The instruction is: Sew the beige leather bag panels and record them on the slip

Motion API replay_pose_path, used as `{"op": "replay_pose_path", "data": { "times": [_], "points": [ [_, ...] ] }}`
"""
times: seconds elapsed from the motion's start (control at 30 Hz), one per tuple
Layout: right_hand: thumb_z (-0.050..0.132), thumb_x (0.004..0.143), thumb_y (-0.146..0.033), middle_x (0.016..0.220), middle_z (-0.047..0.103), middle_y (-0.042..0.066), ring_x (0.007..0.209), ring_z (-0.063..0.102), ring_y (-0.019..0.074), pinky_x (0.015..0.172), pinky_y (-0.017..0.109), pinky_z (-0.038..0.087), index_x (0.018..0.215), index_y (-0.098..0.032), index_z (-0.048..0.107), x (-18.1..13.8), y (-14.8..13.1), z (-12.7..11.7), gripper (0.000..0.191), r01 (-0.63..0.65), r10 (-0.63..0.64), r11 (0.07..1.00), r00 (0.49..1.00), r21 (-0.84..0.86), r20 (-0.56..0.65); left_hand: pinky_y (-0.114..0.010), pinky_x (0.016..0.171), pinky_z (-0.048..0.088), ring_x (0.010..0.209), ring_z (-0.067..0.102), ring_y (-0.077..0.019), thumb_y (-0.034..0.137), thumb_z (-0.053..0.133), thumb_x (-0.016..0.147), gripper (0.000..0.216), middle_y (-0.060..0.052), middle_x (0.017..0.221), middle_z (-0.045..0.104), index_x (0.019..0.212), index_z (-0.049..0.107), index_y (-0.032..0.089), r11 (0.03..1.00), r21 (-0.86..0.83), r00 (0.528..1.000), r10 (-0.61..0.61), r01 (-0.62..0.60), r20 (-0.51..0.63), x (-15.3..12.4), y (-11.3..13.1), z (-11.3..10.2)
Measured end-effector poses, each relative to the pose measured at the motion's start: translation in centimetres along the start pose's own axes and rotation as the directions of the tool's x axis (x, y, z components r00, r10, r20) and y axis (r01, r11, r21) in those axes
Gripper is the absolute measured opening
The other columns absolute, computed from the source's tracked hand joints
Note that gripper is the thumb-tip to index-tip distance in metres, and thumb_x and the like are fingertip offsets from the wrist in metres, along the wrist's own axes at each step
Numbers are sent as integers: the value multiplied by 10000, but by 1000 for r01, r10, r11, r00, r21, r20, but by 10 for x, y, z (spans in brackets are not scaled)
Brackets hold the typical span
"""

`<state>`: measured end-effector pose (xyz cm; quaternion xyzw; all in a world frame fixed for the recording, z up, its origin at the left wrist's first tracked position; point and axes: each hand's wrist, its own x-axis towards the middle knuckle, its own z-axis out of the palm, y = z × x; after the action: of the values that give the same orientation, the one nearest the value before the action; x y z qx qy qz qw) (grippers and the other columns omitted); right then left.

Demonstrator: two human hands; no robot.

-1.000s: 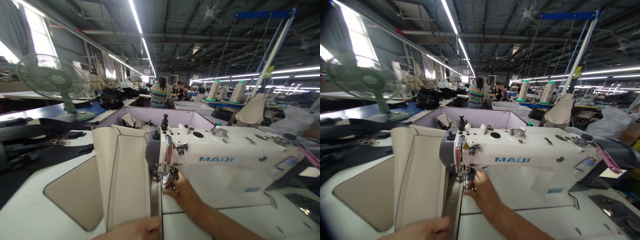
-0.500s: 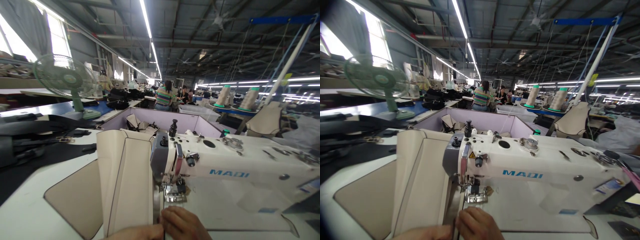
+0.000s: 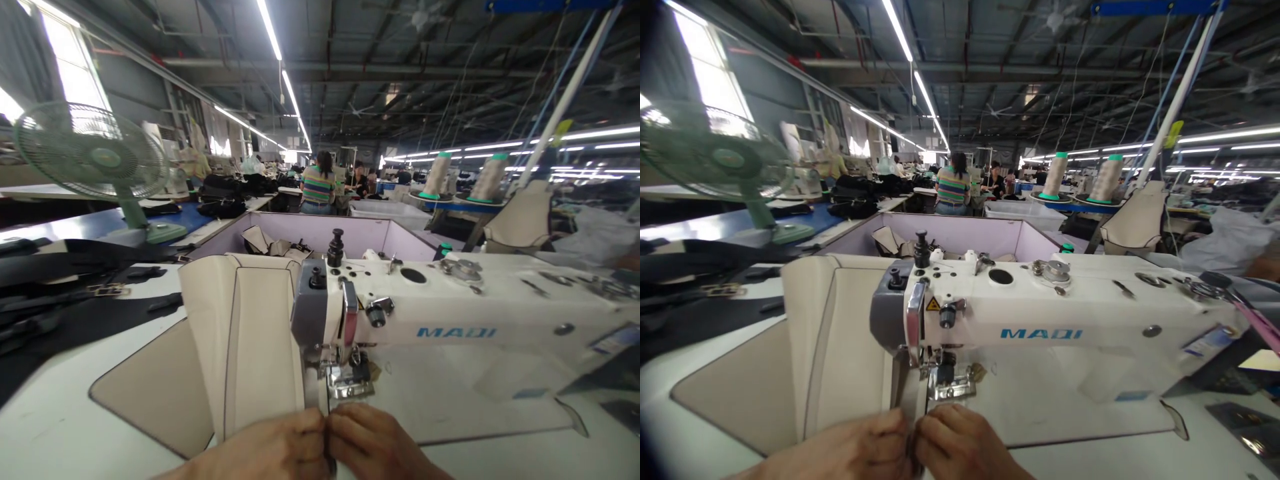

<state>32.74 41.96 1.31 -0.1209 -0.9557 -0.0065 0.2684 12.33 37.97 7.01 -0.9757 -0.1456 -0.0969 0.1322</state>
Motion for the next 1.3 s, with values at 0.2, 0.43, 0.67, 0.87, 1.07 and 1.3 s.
{"op": "replay_pose_path", "data": {
  "times": [0.2,0.43,0.67,0.87,1.07,1.3],
  "points": [
    [599,845,-122,1010,606,31,917,527,177,855,301,443,975,-140,582,3,-9,-24,133,-144,123,978,983,151,139,-338,817,429,753,525,-160,114,477,945,166,-38,761,595,810,569,143,998,-38,998,-54,54,12,1,-4,-5],
    [522,967,-216,736,562,8,682,483,156,590,314,360,750,-151,571,3,-11,-6,232,-58,57,998,996,-19,-75,-340,946,383,1010,522,-176,254,529,944,102,-39,1056,604,991,540,164,945,-189,957,-235,266,172,-5,-7,-29],
    [442,985,-129,821,597,32,718,511,158,614,303,369,911,-127,595,-2,-14,-3,169,-31,30,999,998,-18,-54,-525,1139,50,1345,313,-310,438,665,810,756,-136,1432,409,1434,309,205,929,333,957,-232,164,176,-36,-7,-39],
    [441,963,-83,770,557,35,689,487,165,573,308,340,840,-115,578,-1,-18,-7,187,35,-36,995,999,-94,-15,-404,916,397,973,586,-238,256,564,908,482,-92,1031,646,1362,440,150,852,524,973,-116,-6,200,-38,-1,-33],
    [410,979,-92,741,547,27,660,468,158,568,299,325,763,-141,538,-2,-18,-9,255,72,-68,990,997,-118,35,-351,692,398,747,547,-179,257,545,929,354,-38,842,613,1246,534,102,877,480,973,-106,-5,204,-33,21,-36],
    [434,984,-141,748,574,25,682,510,157,551,303,348,829,-121,588,-6,-17,-5,219,72,-72,992,997,-102,1,-350,610,309,712,486,-191,277,544,919,234,-41,850,583,1109,596,151,933,348,968,-166,92,191,-28,27,-22]
  ]
}}
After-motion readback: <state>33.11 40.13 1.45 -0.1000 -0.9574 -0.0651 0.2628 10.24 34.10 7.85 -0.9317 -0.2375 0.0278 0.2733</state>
